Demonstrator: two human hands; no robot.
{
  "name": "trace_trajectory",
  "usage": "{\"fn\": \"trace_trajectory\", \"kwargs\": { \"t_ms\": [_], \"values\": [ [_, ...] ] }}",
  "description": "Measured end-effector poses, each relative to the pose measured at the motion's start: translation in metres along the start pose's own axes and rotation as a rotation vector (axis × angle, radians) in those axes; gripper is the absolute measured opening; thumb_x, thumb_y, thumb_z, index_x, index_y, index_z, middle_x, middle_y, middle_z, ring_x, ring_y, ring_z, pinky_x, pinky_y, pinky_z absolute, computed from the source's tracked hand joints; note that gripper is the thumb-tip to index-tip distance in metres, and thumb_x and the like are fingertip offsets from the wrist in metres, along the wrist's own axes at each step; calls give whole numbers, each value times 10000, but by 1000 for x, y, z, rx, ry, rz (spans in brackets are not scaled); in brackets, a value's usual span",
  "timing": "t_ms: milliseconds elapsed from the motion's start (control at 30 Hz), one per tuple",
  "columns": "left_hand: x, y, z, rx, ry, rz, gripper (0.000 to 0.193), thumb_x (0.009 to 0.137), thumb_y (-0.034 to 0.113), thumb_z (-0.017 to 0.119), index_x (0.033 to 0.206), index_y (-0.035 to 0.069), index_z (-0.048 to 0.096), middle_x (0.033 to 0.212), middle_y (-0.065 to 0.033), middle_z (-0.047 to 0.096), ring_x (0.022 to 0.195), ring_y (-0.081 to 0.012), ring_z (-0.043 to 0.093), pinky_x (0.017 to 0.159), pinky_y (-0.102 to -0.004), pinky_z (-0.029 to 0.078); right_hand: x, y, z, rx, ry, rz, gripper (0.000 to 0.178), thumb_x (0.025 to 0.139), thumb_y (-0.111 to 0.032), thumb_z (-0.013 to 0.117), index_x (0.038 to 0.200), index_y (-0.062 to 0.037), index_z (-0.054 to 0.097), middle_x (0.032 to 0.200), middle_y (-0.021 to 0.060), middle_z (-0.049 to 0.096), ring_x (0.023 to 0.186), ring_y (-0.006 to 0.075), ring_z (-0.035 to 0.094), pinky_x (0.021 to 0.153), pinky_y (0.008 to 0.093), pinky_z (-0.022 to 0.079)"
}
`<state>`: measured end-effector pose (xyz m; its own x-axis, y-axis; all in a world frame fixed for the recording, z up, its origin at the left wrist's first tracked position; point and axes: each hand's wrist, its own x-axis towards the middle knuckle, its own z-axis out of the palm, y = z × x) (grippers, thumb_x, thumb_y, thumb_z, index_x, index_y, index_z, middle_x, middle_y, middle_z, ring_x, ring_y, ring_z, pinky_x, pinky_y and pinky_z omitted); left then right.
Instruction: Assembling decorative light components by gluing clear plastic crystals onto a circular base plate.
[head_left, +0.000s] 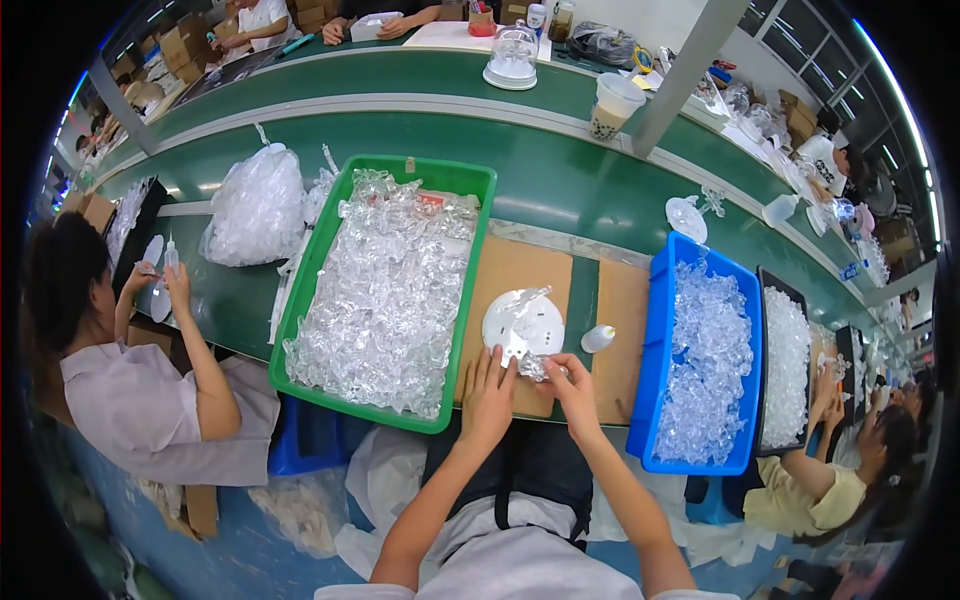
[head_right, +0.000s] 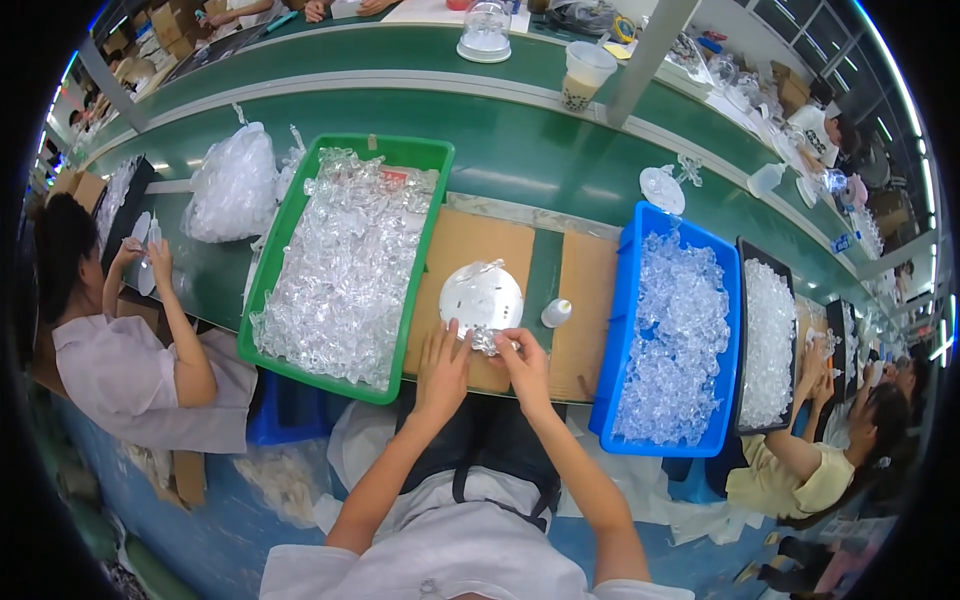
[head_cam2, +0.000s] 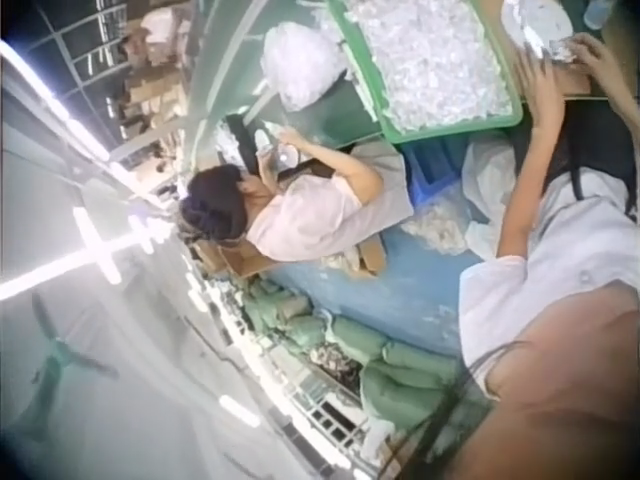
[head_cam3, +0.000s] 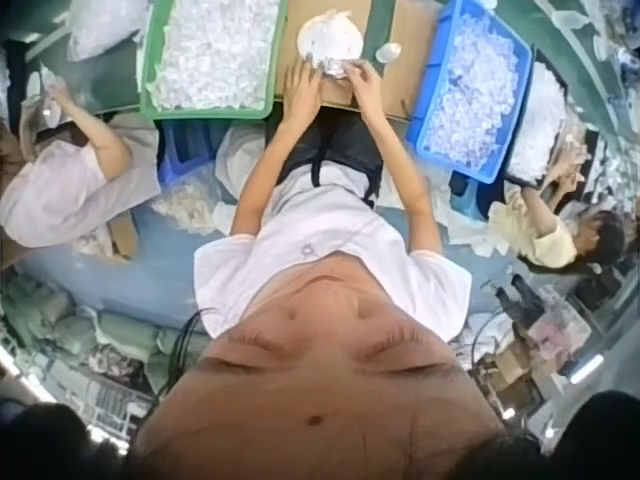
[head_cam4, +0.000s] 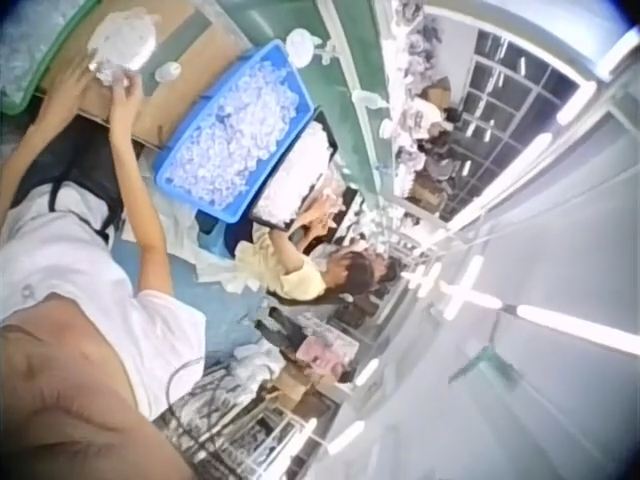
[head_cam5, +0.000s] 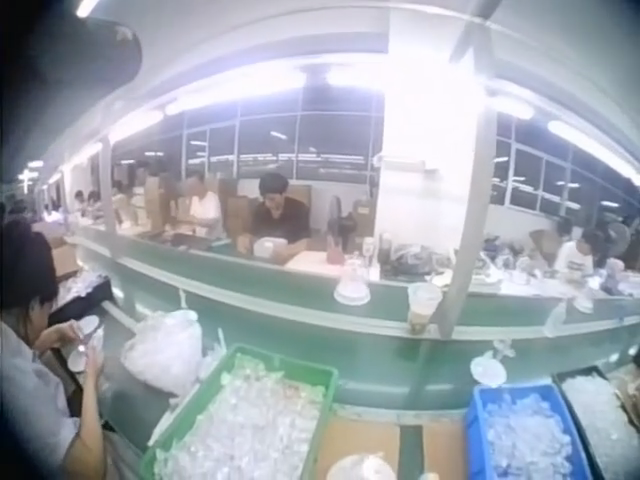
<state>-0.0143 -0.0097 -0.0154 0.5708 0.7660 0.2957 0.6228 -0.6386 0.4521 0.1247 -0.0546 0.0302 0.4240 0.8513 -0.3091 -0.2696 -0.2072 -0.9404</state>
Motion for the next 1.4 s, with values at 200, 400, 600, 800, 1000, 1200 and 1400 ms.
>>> {"fn": "trace_trajectory", "kwargs": {
  "t_ms": [200, 400, 600, 800, 1000, 1200, 1400],
  "values": [
    [-20, 28, 3, 41, -5, -122, 461, 817, 76, 519, 1266, -8, 458, 1263, -290, 426, 1198, -439, 393, 1023, -493, 315, 14, -1, 25, -500, 81, -295, 239, 814, -161, 679, 948, 22, 604, 876, 96, 604, 704, 144, 611, 630, 261, 502],
    [-26, 24, -8, -225, -9, -198, 483, 838, 103, 536, 1302, 14, 437, 1296, -317, 364, 1224, -452, 350, 1011, -493, 322, 18, -7, 37, -896, 39, -469, 245, 780, -180, 700, 912, 10, 620, 803, 158, 626, 670, 215, 638, 602, 308, 510],
    [-24, 2, -26, -186, -70, -120, 483, 821, 163, 601, 1290, 111, 498, 1399, -334, 213, 1313, -487, 202, 1046, -487, 281, 20, -7, 57, -748, 27, -377, 258, 773, -206, 701, 873, 16, 613, 762, 177, 653, 672, 271, 663, 592, 330, 509],
    [-26, -1, -23, -199, -58, -117, 526, 811, 165, 616, 1316, 146, 471, 1387, -342, 228, 1302, -496, 217, 1046, -506, 273, 24, -3, 62, -871, 37, -417, 230, 779, -203, 689, 828, 3, 599, 746, 167, 643, 649, 281, 646, 582, 347, 502],
    [-25, -2, -20, -178, -30, -82, 549, 815, 186, 620, 1336, 153, 449, 1374, -362, 231, 1298, -504, 217, 1056, -500, 256, 27, 2, 64, -1191, 70, -592, 263, 784, -253, 671, 817, -5, 589, 717, 157, 620, 632, 295, 623, 564, 368, 482],
    [-25, 0, -25, -166, -89, -105, 492, 850, 220, 589, 1314, 100, 479, 1375, -369, 221, 1307, -494, 209, 1055, -497, 258, 35, 1, 53, -936, 0, -376, 295, 772, -279, 688, 781, -1, 588, 656, 161, 614, 600, 300, 621, 558, 359, 477],
    [-24, 1, -24, -163, -77, -110, 435, 852, 225, 589, 1260, 84, 531, 1379, -364, 224, 1308, -486, 216, 1051, -496, 267, 33, 2, 54, -903, 13, -390, 226, 776, -182, 687, 822, 18, 592, 685, 154, 645, 605, 252, 658, 540, 304, 501]
  ]
}}
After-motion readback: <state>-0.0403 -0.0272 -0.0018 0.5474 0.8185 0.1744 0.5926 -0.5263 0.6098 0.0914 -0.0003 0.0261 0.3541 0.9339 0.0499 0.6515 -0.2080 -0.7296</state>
